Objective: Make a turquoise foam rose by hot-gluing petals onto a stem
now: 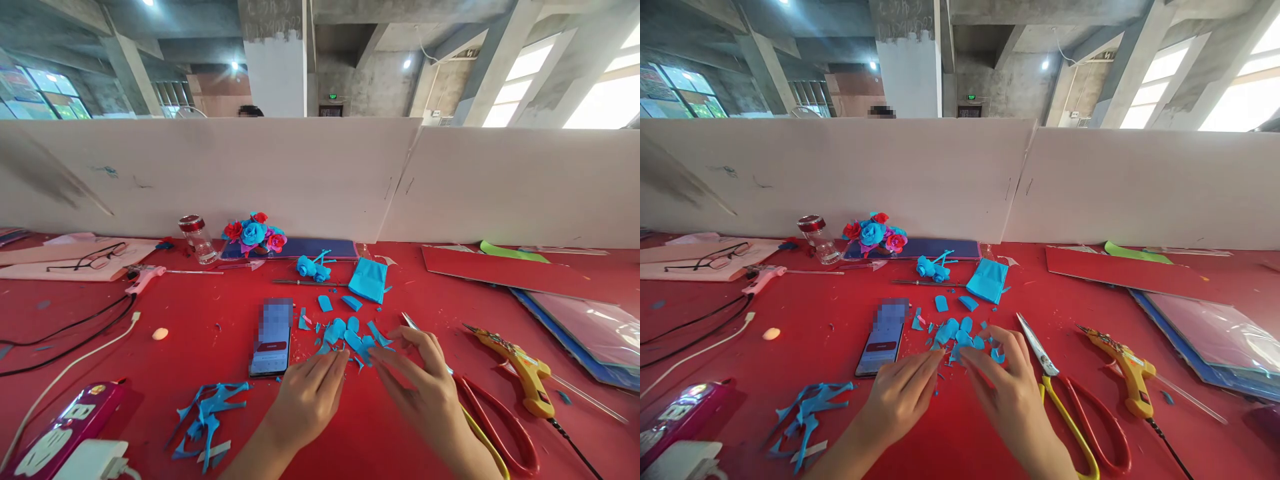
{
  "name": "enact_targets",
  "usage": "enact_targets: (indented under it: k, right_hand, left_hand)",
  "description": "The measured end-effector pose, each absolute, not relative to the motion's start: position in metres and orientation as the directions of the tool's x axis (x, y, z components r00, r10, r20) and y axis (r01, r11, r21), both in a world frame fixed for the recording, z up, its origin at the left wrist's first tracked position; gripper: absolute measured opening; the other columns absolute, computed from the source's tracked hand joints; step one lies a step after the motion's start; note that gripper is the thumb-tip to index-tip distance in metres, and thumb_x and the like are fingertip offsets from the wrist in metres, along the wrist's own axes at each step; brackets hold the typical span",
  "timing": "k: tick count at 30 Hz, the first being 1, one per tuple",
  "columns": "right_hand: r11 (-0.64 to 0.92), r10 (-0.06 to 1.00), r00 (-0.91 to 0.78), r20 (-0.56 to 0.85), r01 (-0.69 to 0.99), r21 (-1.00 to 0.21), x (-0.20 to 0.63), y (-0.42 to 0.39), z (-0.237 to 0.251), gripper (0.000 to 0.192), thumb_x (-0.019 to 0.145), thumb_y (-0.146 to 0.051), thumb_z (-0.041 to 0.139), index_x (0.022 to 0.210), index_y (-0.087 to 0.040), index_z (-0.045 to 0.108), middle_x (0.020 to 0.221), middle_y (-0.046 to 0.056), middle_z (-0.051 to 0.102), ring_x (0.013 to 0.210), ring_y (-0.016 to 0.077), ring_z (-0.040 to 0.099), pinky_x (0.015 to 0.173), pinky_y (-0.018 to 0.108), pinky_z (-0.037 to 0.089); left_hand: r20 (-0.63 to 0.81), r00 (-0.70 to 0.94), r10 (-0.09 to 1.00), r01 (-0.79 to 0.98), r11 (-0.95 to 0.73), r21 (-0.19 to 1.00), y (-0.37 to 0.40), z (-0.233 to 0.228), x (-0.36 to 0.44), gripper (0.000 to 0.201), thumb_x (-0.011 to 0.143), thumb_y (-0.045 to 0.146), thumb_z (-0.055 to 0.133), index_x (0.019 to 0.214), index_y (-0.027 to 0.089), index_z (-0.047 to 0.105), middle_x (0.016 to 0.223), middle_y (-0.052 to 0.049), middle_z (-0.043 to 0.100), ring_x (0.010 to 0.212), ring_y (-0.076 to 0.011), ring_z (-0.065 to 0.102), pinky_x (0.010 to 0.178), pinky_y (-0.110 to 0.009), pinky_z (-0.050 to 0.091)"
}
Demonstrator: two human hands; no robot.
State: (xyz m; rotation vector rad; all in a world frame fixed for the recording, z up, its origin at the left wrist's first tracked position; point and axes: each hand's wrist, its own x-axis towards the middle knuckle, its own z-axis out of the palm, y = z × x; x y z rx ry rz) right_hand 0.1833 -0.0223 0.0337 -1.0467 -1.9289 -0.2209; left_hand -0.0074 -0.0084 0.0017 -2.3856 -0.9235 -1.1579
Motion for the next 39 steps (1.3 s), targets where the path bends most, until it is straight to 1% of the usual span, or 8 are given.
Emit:
enact_targets:
  k: [4,10,14,19,23,27,33,39]
  right_hand:
    - [0.649,0.576,-0.326,0.750,0.740,-0.176,0.188,-0.019,0.036,0.023,0.080,-0.010,0.058,0.098,-0.024,0.063,0.102,0.008,0.048,0.087,0.0188,0.050,0.066,0.030,0.047]
    - [0.667,0.582,-0.396,0.710,0.733,-0.138,0.195,-0.015,0.038,0.026,0.082,-0.011,0.057,0.103,-0.026,0.062,0.103,0.008,0.050,0.087,0.0186,0.051,0.068,0.032,0.048]
    - [0.680,0.572,-0.442,0.691,0.727,-0.098,0.198,-0.015,0.042,0.026,0.083,-0.011,0.057,0.101,-0.026,0.064,0.102,0.008,0.054,0.085,0.0184,0.052,0.067,0.032,0.048]
    - [0.684,0.561,-0.468,0.683,0.727,-0.065,0.197,-0.015,0.046,0.020,0.085,-0.013,0.054,0.097,-0.025,0.066,0.100,0.008,0.058,0.084,0.0184,0.055,0.070,0.035,0.049]
    - [0.671,0.568,-0.505,0.650,0.742,-0.010,0.197,-0.016,0.049,0.019,0.086,-0.013,0.052,0.093,-0.023,0.066,0.098,0.007,0.059,0.084,0.0186,0.057,0.076,0.038,0.049]
    - [0.675,0.584,-0.553,0.595,0.738,0.023,0.197,-0.017,0.054,0.020,0.088,-0.012,0.048,0.092,-0.022,0.064,0.098,0.008,0.059,0.085,0.0194,0.057,0.075,0.038,0.050]
    - [0.674,0.584,-0.584,0.564,0.736,0.064,0.195,-0.016,0.059,0.021,0.087,-0.011,0.046,0.087,-0.022,0.063,0.099,0.008,0.059,0.083,0.0190,0.057,0.074,0.038,0.049]
    - [0.692,0.579,-0.633,0.514,0.715,0.101,0.194,-0.016,0.064,0.021,0.086,-0.009,0.045,0.088,-0.020,0.062,0.095,0.008,0.059,0.078,0.0187,0.055,0.074,0.040,0.048]
  left_hand:
    - [0.795,0.466,0.388,0.667,-0.745,-0.027,-0.008,0.002,-0.007,0.023,0.088,0.006,0.044,0.105,0.008,0.060,0.085,-0.007,0.072,0.071,-0.0156,0.069,0.061,-0.025,0.057]
    - [0.792,0.482,0.375,0.666,-0.745,-0.052,-0.009,0.002,-0.007,0.022,0.088,0.006,0.045,0.103,0.007,0.061,0.085,-0.008,0.072,0.070,-0.0150,0.068,0.058,-0.024,0.056]
    - [0.779,0.517,0.355,0.659,-0.745,-0.098,-0.010,0.005,-0.007,0.023,0.086,0.004,0.046,0.102,0.006,0.061,0.083,-0.008,0.072,0.068,-0.0148,0.067,0.053,-0.024,0.055]
    - [0.768,0.542,0.341,0.651,-0.748,-0.128,-0.010,0.004,-0.008,0.023,0.085,0.003,0.047,0.102,0.005,0.062,0.083,-0.008,0.071,0.070,-0.0151,0.067,0.058,-0.024,0.056]
    - [0.758,0.572,0.315,0.659,-0.726,-0.196,-0.011,0.002,-0.009,0.025,0.084,0.002,0.047,0.104,0.006,0.062,0.082,-0.008,0.070,0.070,-0.0155,0.067,0.059,-0.025,0.056]
    - [0.754,0.591,0.285,0.664,-0.703,-0.255,-0.012,0.001,-0.009,0.023,0.084,0.002,0.048,0.103,0.004,0.062,0.082,-0.008,0.070,0.069,-0.0154,0.066,0.057,-0.025,0.055]
    - [0.731,0.638,0.243,0.649,-0.680,-0.340,-0.014,0.004,-0.010,0.025,0.085,0.001,0.045,0.103,0.004,0.062,0.085,-0.009,0.069,0.072,-0.0151,0.066,0.063,-0.025,0.055]
    - [0.728,0.647,0.228,0.637,-0.685,-0.352,-0.015,0.010,-0.009,0.026,0.086,0.001,0.041,0.098,0.005,0.064,0.080,-0.008,0.071,0.068,-0.0146,0.067,0.057,-0.023,0.055]
